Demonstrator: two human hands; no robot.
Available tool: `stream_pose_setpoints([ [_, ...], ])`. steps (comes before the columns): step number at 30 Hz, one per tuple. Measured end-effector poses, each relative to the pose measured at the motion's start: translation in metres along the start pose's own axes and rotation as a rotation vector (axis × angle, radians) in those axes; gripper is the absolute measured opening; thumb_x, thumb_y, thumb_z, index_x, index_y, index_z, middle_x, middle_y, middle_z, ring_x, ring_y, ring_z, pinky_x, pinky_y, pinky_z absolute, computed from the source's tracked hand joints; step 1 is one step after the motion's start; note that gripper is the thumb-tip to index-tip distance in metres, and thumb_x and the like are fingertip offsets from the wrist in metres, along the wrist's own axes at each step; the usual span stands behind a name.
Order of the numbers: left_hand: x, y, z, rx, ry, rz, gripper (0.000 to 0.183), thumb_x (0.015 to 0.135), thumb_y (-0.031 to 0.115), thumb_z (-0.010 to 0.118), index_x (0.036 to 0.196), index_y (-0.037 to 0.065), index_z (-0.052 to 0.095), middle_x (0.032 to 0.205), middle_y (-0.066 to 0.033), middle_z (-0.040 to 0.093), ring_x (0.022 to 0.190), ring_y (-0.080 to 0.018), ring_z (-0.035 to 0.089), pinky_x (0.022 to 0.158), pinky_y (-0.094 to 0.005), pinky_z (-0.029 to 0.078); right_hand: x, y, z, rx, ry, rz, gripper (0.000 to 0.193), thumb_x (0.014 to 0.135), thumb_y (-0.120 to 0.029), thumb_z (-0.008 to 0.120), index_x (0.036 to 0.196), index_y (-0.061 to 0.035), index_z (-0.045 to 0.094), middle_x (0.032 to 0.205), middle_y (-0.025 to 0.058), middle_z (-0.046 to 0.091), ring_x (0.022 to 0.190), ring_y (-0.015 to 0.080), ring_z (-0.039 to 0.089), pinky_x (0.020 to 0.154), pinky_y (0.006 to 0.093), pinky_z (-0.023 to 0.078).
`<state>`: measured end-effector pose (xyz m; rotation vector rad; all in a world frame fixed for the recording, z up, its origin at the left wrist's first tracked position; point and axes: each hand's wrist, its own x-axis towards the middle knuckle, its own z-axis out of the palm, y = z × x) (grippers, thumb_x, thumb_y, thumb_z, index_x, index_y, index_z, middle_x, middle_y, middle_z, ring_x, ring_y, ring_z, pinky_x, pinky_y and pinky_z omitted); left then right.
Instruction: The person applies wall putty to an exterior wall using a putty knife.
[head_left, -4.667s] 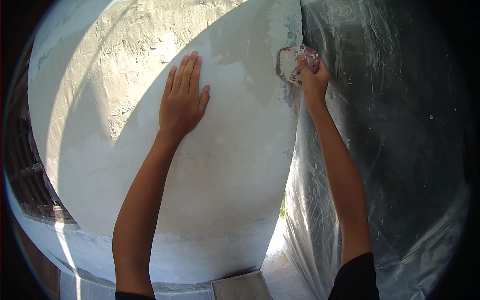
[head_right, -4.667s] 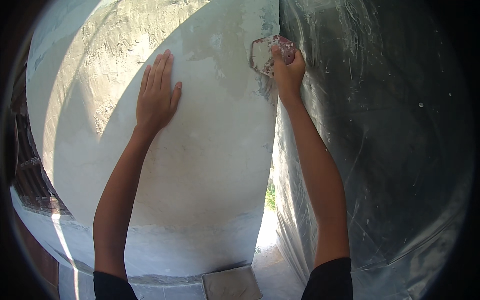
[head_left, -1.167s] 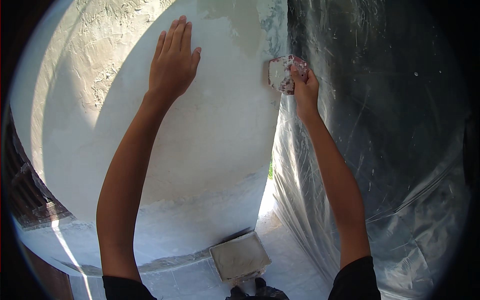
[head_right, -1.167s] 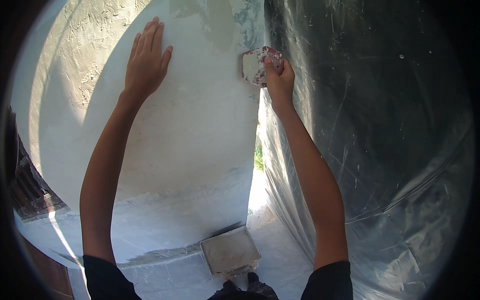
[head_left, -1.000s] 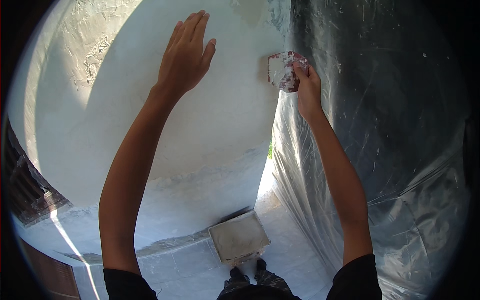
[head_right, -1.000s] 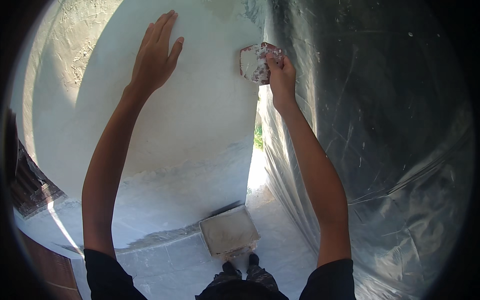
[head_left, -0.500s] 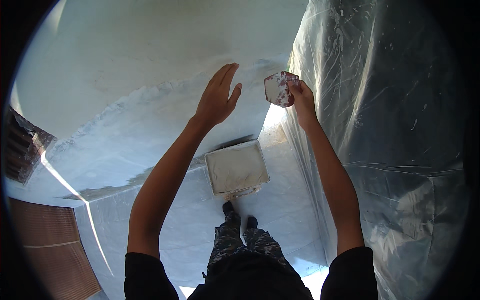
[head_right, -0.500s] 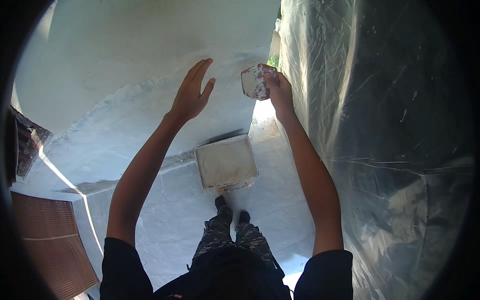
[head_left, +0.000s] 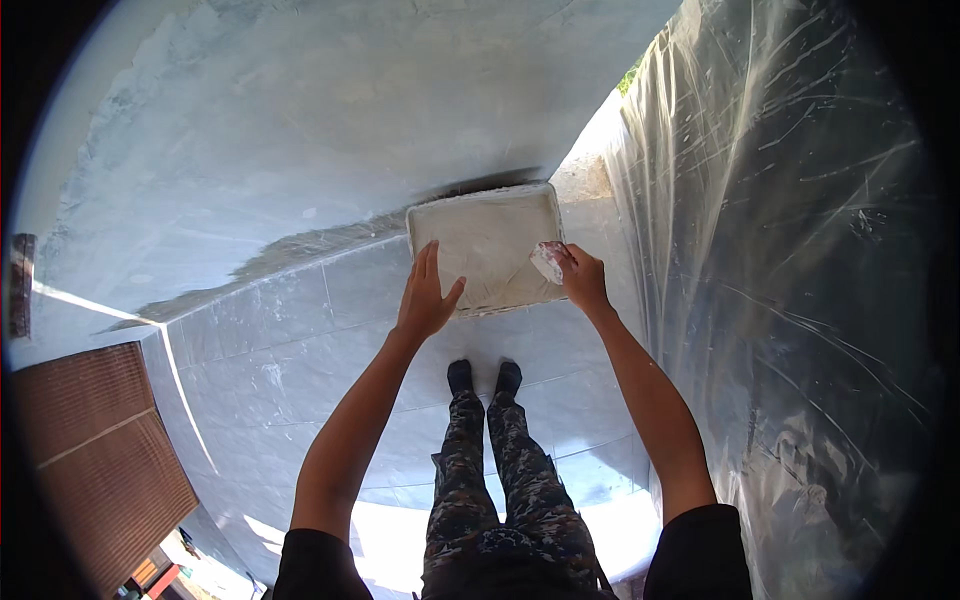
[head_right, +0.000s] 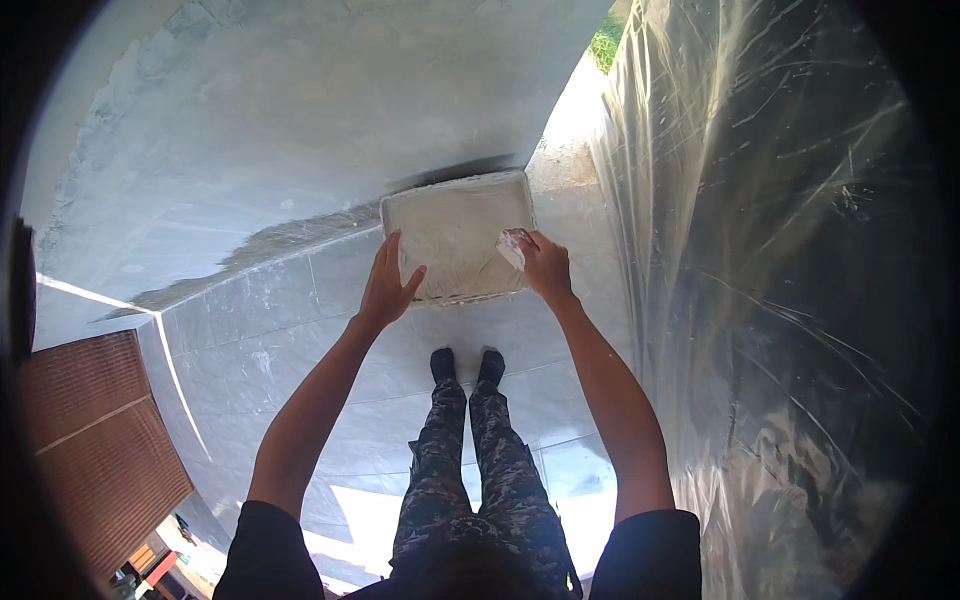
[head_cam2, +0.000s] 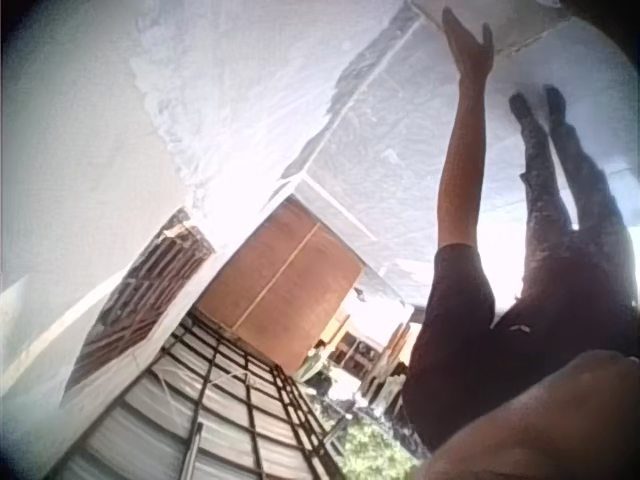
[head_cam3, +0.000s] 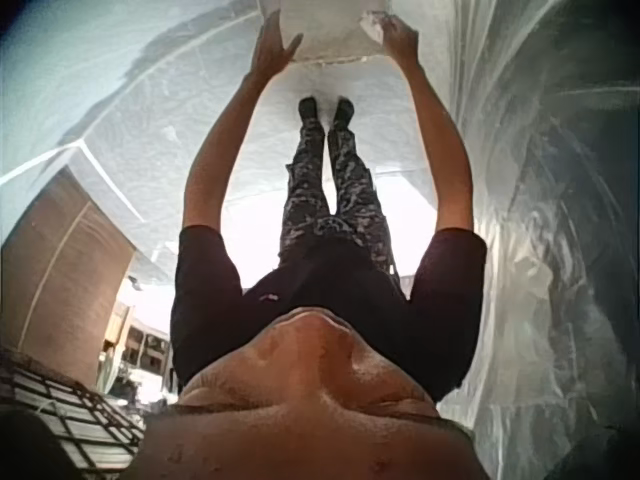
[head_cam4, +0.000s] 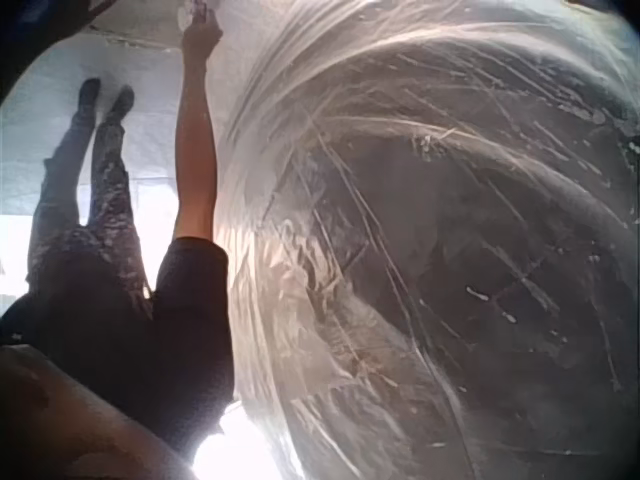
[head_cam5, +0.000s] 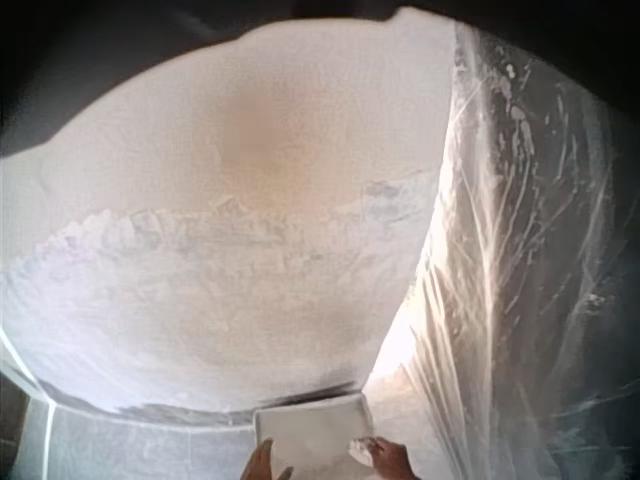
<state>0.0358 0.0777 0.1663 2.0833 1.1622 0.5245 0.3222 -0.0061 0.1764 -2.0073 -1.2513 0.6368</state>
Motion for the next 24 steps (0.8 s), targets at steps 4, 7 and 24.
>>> stream_pose_setpoints([
  [4,-0.025,-0.051,0.040,0.060,-0.022,-0.098,0.093,0.089,0.035,0.072,0.153,-0.006,0.020,0.155,-0.0311,0.029,0.144,-0.0456,0.032,0.118,-0.0492,0.031,-0.001,0.034,0.048,-0.144,-0.009,-0.099,0.015,0.094,-0.014,0.064,0.102,-0.0038,0.070,0.088,0.0187,0.072,0.083,0.0400,0.069,0.075,0.0476,0.052],
  [7,-0.041,-0.075,0.069,0.118,-0.028,-0.169,0.106,0.084,0.042,0.077,0.154,-0.008,0.014,0.157,-0.0338,0.022,0.146,-0.0470,0.028,0.119,-0.0494,0.028,0.004,0.052,0.069,-0.205,0.040,-0.245,0.015,0.094,-0.011,0.063,0.104,-0.0035,0.071,0.092,0.0169,0.073,0.083,0.0373,0.067,0.077,0.0454,0.051],
  [24,-0.069,-0.127,0.103,0.007,-0.024,-0.196,0.135,0.070,0.042,0.089,0.158,-0.004,-0.002,0.162,-0.0315,0.012,0.150,-0.0457,0.021,0.120,-0.0481,0.027,-0.030,0.067,0.084,-0.399,-0.098,-0.547,0.010,0.086,-0.006,0.071,0.096,-0.0078,0.071,0.087,0.0042,0.071,0.081,0.0236,0.062,0.079,0.0384,0.045],
])
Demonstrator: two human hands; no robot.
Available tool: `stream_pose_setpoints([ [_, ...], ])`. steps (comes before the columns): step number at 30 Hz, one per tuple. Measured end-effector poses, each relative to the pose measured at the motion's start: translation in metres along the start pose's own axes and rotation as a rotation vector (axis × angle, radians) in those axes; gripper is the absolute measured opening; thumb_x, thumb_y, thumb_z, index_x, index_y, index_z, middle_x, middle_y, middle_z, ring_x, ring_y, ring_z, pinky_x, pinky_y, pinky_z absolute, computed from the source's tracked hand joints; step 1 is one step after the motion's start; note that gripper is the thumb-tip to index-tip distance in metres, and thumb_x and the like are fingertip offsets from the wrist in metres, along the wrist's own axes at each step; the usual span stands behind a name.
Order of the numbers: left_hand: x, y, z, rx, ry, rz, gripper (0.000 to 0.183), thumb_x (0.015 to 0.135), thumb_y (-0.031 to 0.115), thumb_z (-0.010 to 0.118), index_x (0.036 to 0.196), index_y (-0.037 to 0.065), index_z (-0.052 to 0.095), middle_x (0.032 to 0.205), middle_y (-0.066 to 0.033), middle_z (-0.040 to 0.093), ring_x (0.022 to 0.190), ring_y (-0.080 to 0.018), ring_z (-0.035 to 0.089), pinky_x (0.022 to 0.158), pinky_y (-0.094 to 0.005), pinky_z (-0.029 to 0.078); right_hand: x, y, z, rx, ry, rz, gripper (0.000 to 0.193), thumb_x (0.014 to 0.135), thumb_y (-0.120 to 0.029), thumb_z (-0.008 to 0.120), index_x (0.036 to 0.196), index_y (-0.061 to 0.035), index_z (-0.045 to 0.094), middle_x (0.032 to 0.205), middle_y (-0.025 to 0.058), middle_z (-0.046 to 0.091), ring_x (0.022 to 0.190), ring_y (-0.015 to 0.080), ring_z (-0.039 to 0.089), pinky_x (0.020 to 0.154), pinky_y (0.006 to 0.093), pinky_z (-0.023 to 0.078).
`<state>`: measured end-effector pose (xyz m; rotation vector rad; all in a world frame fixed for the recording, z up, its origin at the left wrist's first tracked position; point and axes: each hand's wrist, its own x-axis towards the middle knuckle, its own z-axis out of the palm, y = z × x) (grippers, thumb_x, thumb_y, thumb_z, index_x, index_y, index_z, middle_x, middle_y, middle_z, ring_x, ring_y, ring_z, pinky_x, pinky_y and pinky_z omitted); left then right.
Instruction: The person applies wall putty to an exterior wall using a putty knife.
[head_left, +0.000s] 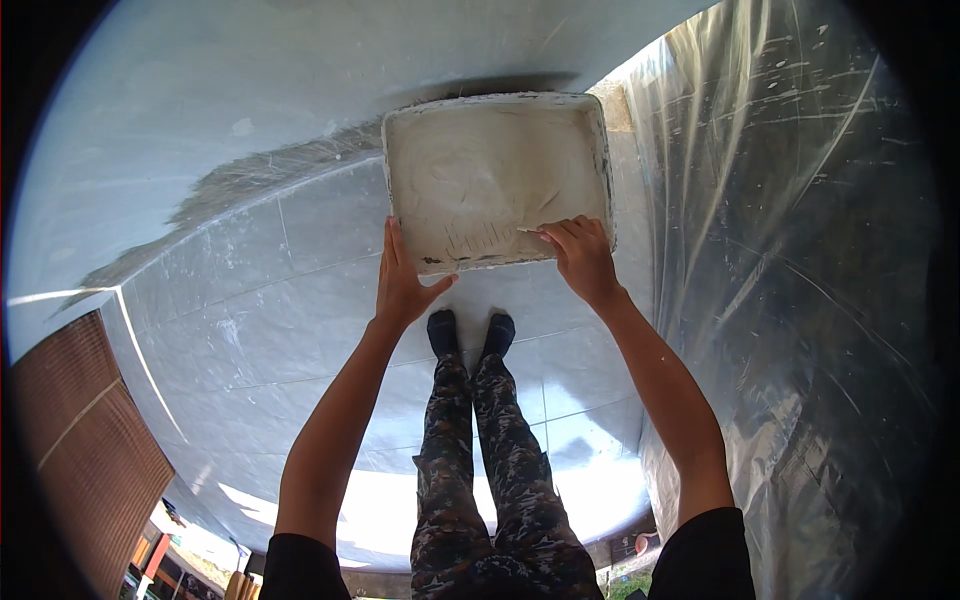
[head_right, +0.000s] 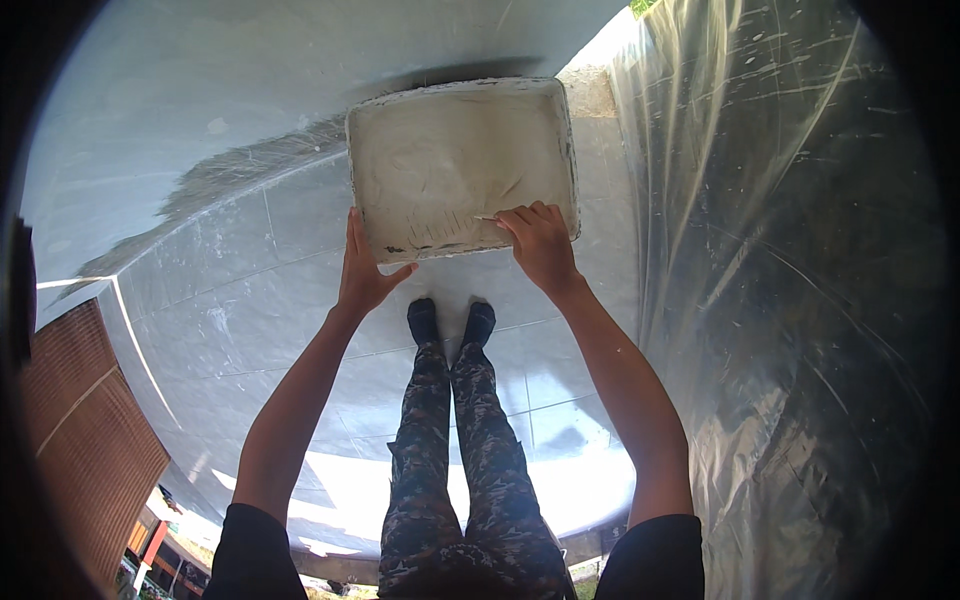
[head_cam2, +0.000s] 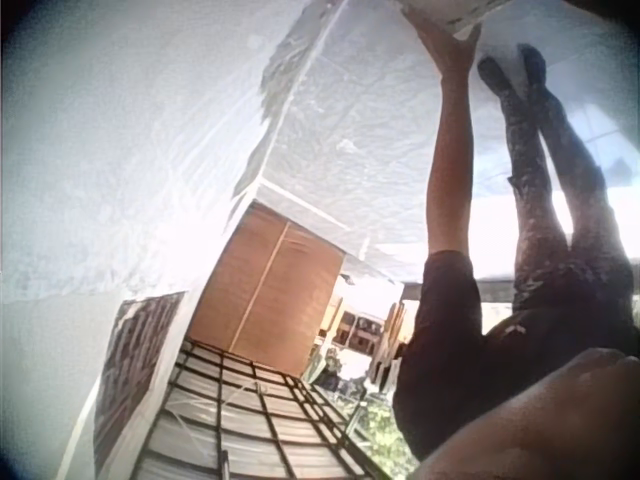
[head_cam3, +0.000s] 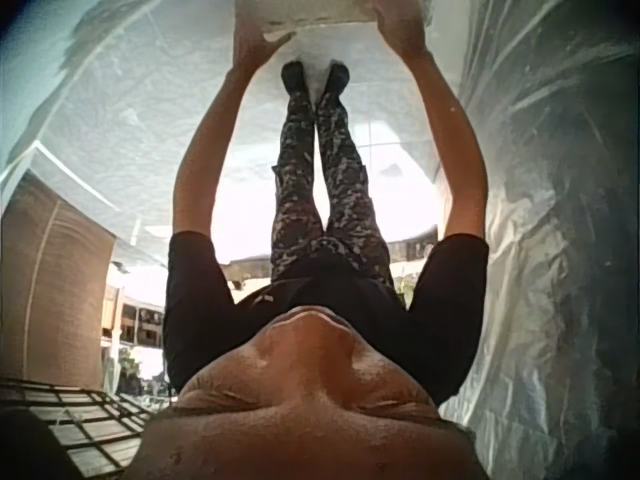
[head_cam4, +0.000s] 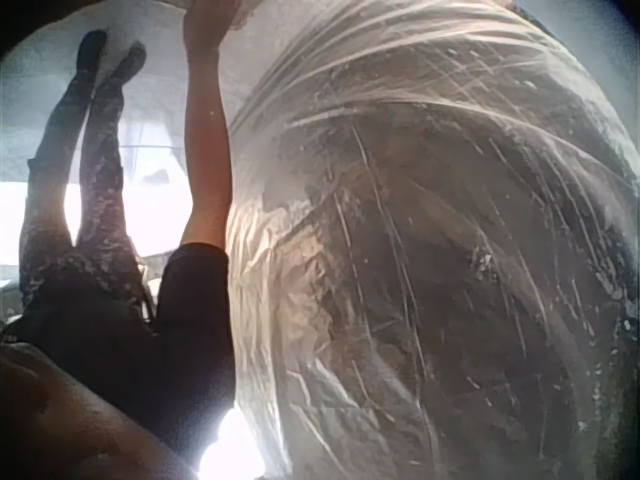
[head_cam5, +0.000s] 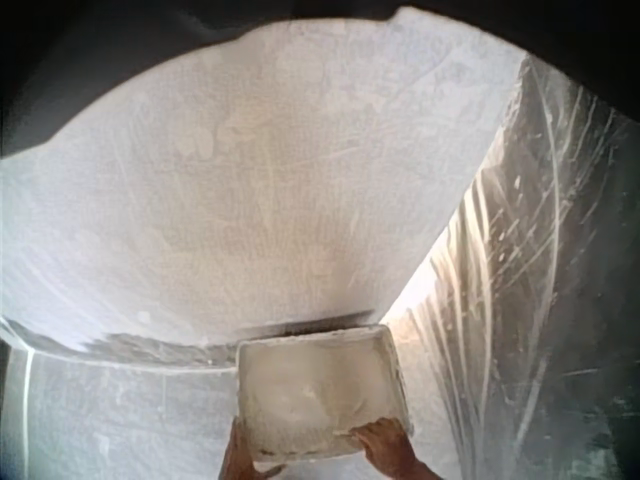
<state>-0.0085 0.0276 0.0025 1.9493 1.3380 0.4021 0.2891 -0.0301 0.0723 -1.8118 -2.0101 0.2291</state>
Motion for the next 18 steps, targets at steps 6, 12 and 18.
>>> stream_pose_setpoints([
  [6,-0.001,-0.004,-0.001,0.001,0.010,0.014,0.131,0.071,0.036,0.090,0.157,-0.005,-0.001,0.162,-0.0312,0.013,0.150,-0.0452,0.022,0.120,-0.0480,0.028,0.002,0.001,-0.003,0.022,-0.151,-0.072,0.006,0.087,-0.009,0.071,0.093,-0.0092,0.068,0.086,0.0036,0.070,0.080,0.0229,0.060,0.080,0.0374,0.043],
  [12,0.000,0.001,-0.002,0.000,0.015,0.023,0.131,0.072,0.036,0.090,0.157,-0.005,0.000,0.162,-0.0310,0.015,0.149,-0.0453,0.022,0.120,-0.0482,0.028,0.027,0.013,-0.007,0.078,-0.311,0.004,0.010,0.090,-0.011,0.068,0.099,-0.0086,0.070,0.088,0.0074,0.071,0.089,0.0265,0.064,0.084,0.0388,0.044],
  [18,0.000,0.000,-0.004,0.003,-0.009,-0.013,0.128,0.073,0.037,0.089,0.157,-0.005,0.002,0.162,-0.0306,0.015,0.148,-0.0459,0.024,0.119,-0.0492,0.028,0.066,0.022,-0.014,0.093,-0.654,0.168,0.019,0.093,-0.016,0.066,0.110,-0.0112,0.071,0.096,0.0140,0.073,0.094,0.0336,0.068,0.085,0.0468,0.051],
])
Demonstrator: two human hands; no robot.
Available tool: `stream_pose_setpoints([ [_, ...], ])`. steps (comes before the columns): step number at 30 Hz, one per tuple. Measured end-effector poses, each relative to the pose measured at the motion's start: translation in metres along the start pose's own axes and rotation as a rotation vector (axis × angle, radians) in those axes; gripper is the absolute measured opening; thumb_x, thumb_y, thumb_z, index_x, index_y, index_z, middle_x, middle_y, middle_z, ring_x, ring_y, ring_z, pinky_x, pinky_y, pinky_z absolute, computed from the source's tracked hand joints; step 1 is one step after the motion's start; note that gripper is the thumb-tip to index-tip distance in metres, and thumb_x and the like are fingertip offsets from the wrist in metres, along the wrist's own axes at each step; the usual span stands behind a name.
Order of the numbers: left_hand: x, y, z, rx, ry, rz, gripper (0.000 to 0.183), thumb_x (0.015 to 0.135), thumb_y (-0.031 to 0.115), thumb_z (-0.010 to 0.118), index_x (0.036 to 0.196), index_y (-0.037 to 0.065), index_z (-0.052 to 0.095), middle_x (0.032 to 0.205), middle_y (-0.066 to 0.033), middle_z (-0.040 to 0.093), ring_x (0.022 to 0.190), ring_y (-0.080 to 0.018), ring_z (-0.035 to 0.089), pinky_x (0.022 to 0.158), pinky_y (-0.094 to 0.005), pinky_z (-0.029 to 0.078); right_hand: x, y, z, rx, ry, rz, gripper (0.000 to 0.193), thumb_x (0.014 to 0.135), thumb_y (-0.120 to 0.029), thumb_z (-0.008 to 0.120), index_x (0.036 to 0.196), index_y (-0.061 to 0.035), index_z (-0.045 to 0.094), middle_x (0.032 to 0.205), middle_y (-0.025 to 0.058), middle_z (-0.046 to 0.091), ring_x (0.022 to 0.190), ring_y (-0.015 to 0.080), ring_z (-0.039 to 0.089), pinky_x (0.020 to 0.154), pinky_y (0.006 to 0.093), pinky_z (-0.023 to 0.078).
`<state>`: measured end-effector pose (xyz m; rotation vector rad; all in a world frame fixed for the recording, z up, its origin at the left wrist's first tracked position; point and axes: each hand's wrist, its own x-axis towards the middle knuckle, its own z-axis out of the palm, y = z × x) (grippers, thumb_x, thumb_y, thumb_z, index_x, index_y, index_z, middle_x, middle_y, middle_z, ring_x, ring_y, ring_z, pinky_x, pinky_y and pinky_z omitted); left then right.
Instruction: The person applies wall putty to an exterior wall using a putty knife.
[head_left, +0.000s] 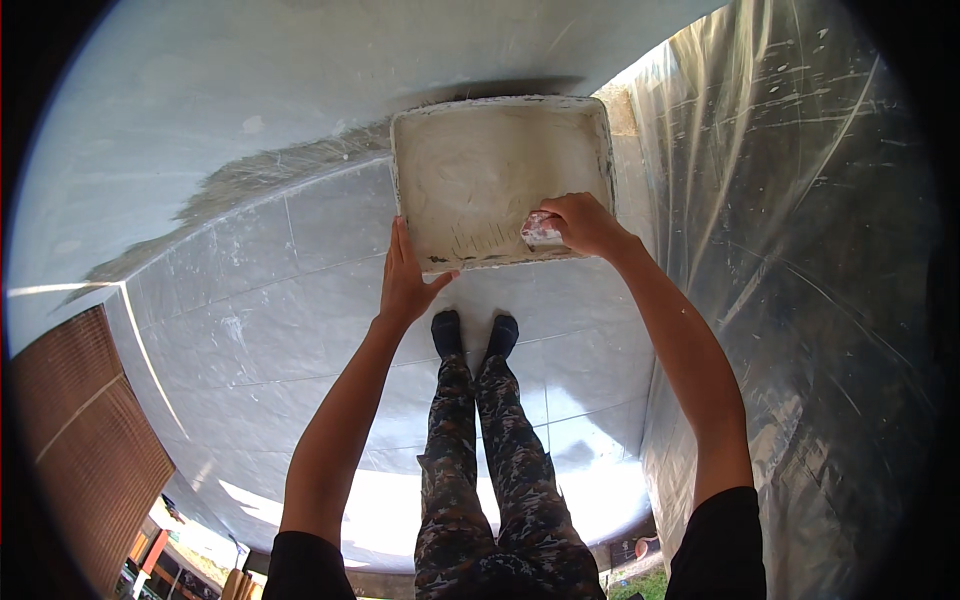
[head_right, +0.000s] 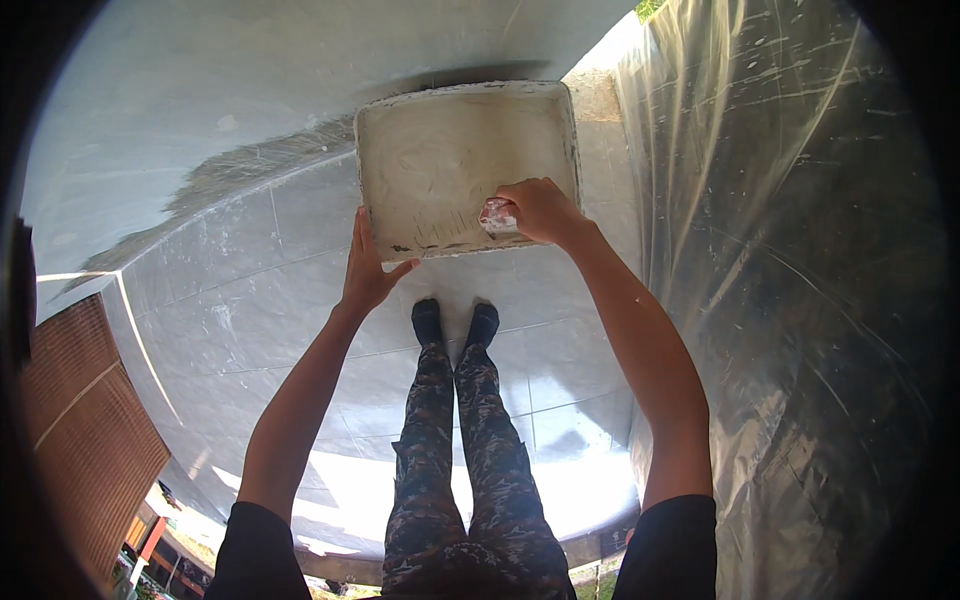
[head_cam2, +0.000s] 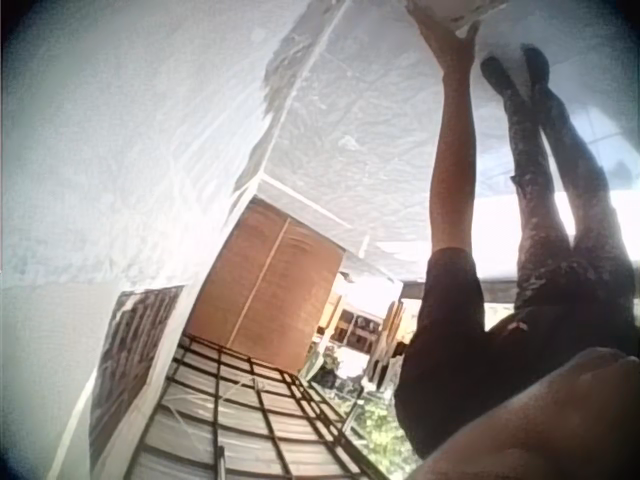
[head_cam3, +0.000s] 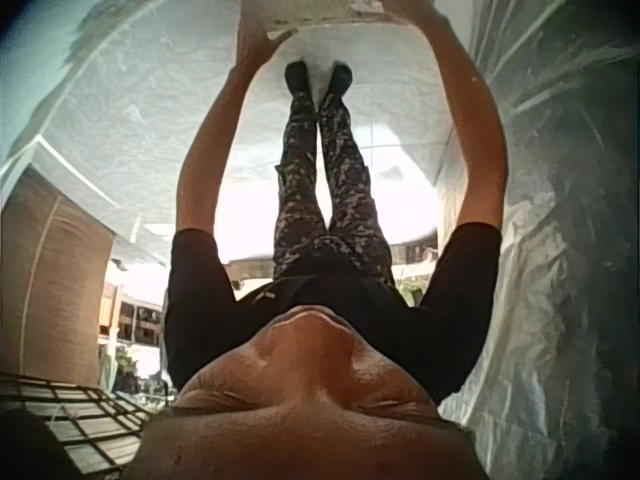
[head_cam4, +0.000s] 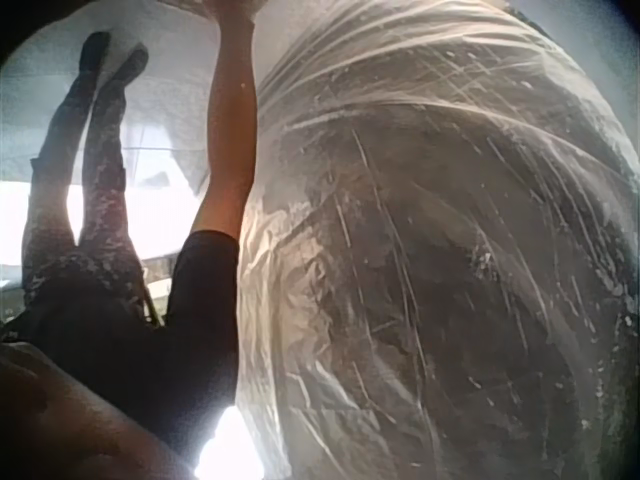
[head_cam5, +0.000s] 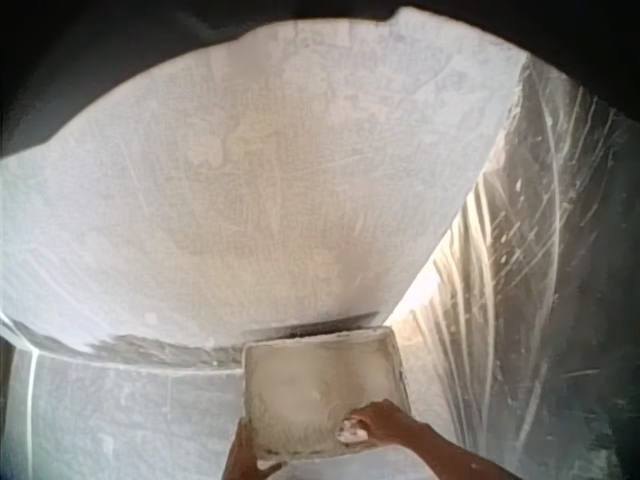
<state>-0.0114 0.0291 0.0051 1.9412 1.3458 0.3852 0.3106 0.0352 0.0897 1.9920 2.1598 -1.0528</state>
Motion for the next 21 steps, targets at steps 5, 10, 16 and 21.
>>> stream_pose_setpoints([
  [5,-0.003,-0.005,-0.002,0.049,-0.008,0.001,0.122,0.076,0.036,0.087,0.157,-0.006,0.005,0.162,-0.0306,0.014,0.148,-0.0460,0.023,0.120,-0.0515,0.025,0.010,0.004,-0.020,0.019,-0.131,0.119,0.023,0.092,-0.017,0.068,0.115,-0.0102,0.071,0.096,0.0170,0.073,0.094,0.0350,0.070,0.083,0.0477,0.054],
  [10,-0.008,0.014,-0.010,0.083,-0.010,-0.013,0.114,0.081,0.034,0.083,0.157,-0.006,0.006,0.161,-0.0312,0.015,0.149,-0.0451,0.022,0.120,-0.0521,0.023,0.005,0.030,-0.046,0.078,-0.186,0.315,0.023,0.090,-0.018,0.068,0.110,-0.0080,0.074,0.096,0.0184,0.073,0.085,0.0342,0.072,0.077,0.0448,0.056],
  [16,0.006,0.055,-0.047,0.008,0.050,0.080,0.104,0.086,0.028,0.078,0.157,-0.006,0.009,0.160,-0.0312,0.019,0.147,-0.0452,0.024,0.121,-0.0500,0.024,-0.041,0.022,-0.083,0.715,-0.050,0.524,0.026,0.097,-0.019,0.064,0.110,0.0027,0.071,0.097,0.0123,0.074,0.085,0.0200,0.071,0.077,0.0357,0.055],
  [21,0.037,0.140,-0.111,-0.111,0.141,0.257,0.090,0.092,0.026,0.071,0.157,-0.004,0.015,0.159,-0.0287,0.024,0.148,-0.0429,0.026,0.121,-0.0487,0.025,-0.096,-0.029,-0.132,1.330,0.164,0.344,0.033,0.101,-0.019,0.060,0.122,0.0060,0.064,0.107,0.0086,0.072,0.092,0.0153,0.070,0.075,0.0310,0.055],
])
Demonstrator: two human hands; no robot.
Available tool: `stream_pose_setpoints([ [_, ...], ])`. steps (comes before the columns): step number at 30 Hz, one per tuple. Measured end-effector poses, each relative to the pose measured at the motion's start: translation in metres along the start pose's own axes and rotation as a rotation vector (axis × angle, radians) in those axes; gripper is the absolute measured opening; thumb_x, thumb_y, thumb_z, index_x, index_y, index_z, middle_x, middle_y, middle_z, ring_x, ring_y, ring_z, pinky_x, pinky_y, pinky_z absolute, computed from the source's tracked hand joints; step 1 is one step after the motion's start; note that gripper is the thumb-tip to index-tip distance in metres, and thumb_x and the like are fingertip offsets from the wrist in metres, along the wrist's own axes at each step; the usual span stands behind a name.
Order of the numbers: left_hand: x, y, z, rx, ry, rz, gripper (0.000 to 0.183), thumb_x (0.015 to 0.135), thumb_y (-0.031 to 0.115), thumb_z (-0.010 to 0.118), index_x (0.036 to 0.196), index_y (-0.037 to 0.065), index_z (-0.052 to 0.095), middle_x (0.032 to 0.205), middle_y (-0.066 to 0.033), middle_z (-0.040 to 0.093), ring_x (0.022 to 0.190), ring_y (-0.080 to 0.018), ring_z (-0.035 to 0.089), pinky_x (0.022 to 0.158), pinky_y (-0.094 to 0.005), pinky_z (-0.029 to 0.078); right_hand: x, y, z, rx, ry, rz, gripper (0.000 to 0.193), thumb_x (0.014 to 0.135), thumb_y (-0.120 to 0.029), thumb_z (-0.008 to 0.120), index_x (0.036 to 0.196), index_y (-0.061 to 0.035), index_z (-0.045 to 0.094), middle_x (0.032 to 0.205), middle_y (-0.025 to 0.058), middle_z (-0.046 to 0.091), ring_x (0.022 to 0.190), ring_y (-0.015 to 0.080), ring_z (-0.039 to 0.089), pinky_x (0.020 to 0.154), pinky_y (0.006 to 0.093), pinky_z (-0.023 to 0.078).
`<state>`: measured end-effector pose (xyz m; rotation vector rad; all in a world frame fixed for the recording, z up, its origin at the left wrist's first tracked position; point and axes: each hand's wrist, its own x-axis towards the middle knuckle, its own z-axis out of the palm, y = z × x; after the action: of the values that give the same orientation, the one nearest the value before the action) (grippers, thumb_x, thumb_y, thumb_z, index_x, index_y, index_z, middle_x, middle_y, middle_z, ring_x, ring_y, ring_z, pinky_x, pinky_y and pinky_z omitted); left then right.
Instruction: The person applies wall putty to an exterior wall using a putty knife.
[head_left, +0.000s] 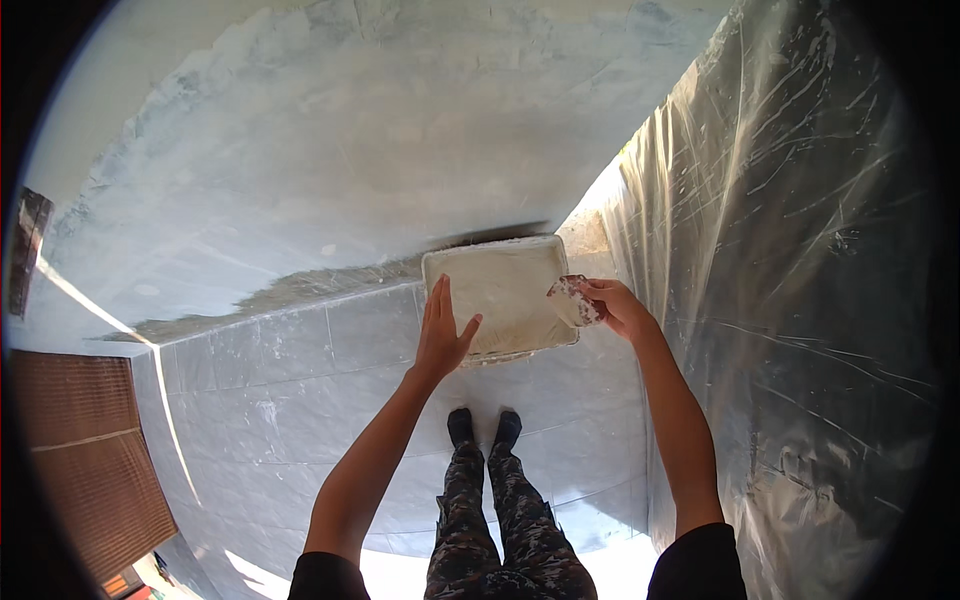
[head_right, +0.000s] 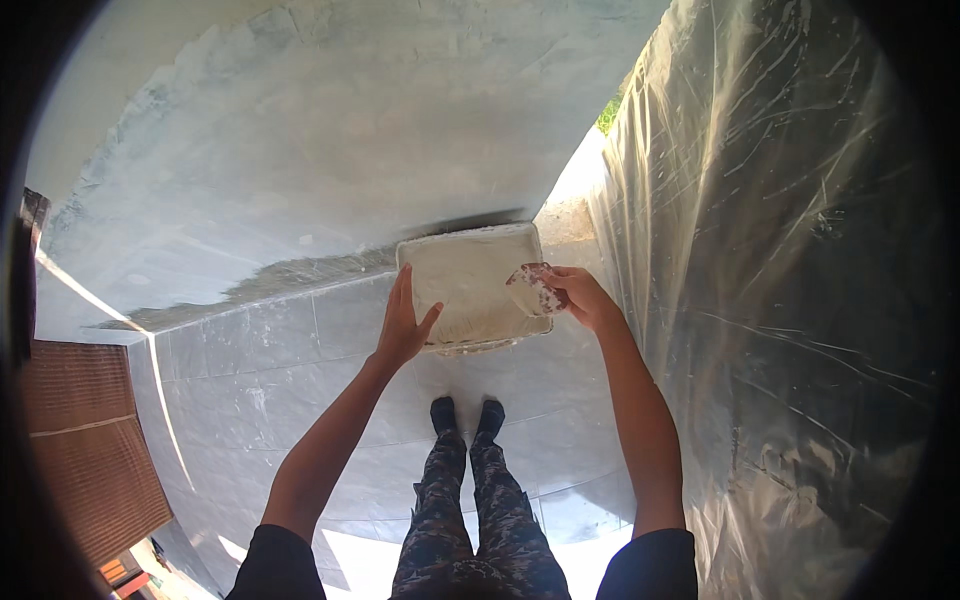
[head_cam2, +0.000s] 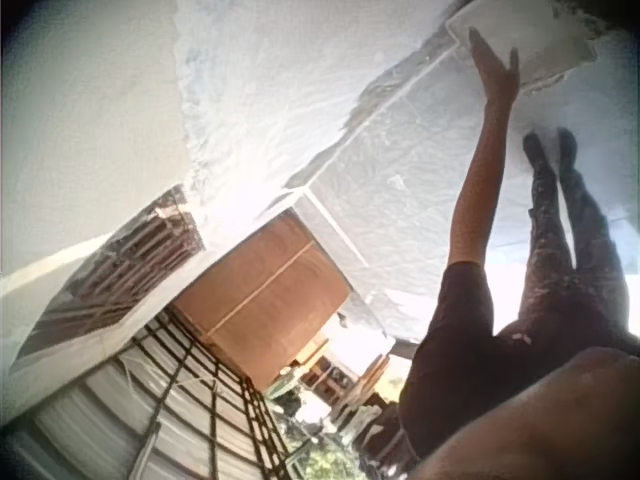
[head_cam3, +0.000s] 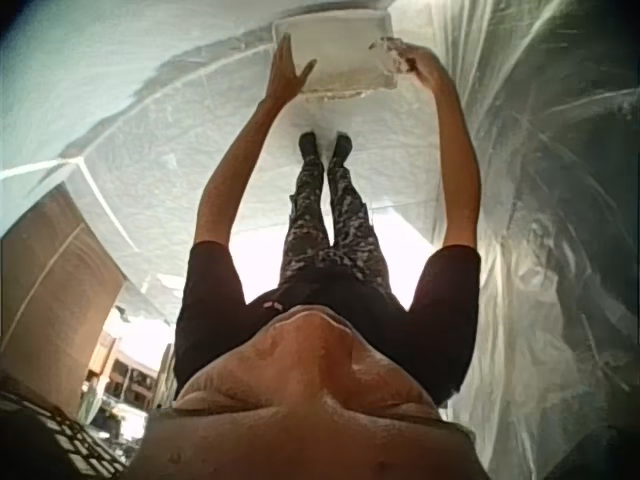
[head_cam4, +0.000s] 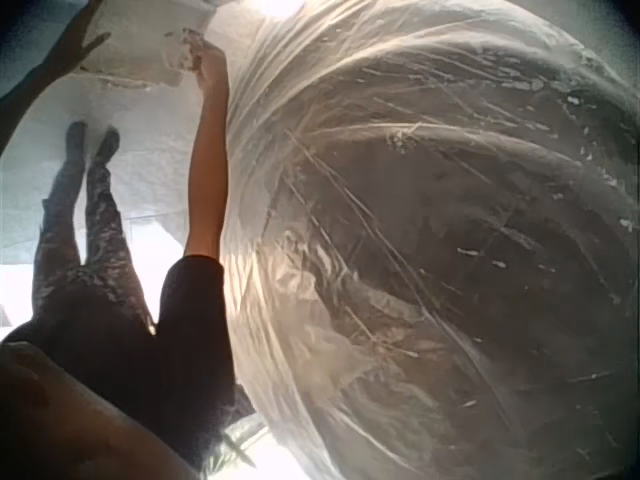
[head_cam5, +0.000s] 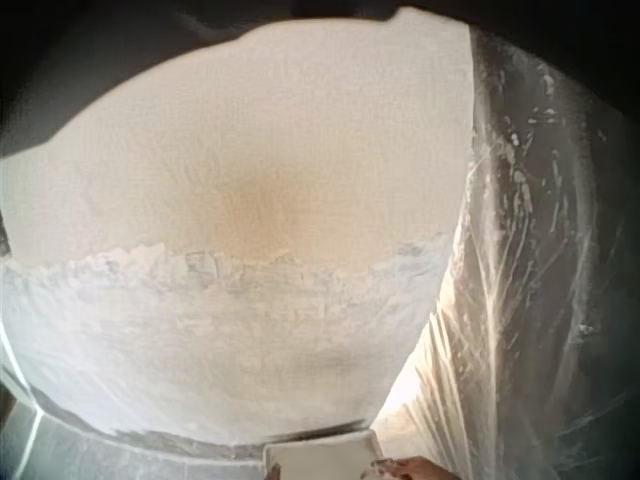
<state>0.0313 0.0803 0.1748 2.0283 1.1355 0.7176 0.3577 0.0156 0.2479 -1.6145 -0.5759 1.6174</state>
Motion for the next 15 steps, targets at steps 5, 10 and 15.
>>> stream_pose_setpoints([
  [5,0.067,0.094,-0.076,-0.054,0.108,0.202,0.083,0.097,0.027,0.065,0.157,-0.002,0.017,0.161,-0.0256,0.027,0.149,-0.0413,0.027,0.122,-0.0517,0.021,-0.073,-0.087,0.034,0.313,-0.065,-0.276,0.035,0.104,-0.019,0.057,0.128,0.0057,0.057,0.114,0.0090,0.069,0.100,0.0156,0.068,0.087,0.0318,0.057],
  [10,0.116,0.192,-0.160,-0.058,0.218,0.405,0.081,0.097,0.024,0.064,0.157,-0.003,0.017,0.160,-0.0247,0.029,0.148,-0.0415,0.029,0.122,-0.0505,0.023,-0.149,-0.181,0.055,0.322,-0.057,-0.542,0.035,0.102,-0.018,0.059,0.131,0.0029,0.055,0.116,0.0082,0.068,0.103,0.0168,0.068,0.089,0.0331,0.057],
  [15,0.142,0.265,-0.244,-0.049,0.352,0.630,0.077,0.097,0.020,0.062,0.156,-0.004,0.019,0.159,-0.0248,0.029,0.146,-0.0403,0.031,0.120,-0.0472,0.027,-0.221,-0.269,0.087,0.360,0.025,-0.734,0.032,0.101,-0.016,0.062,0.128,-0.0003,0.057,0.116,0.0070,0.068,0.103,0.0154,0.068,0.091,0.0316,0.057],
])
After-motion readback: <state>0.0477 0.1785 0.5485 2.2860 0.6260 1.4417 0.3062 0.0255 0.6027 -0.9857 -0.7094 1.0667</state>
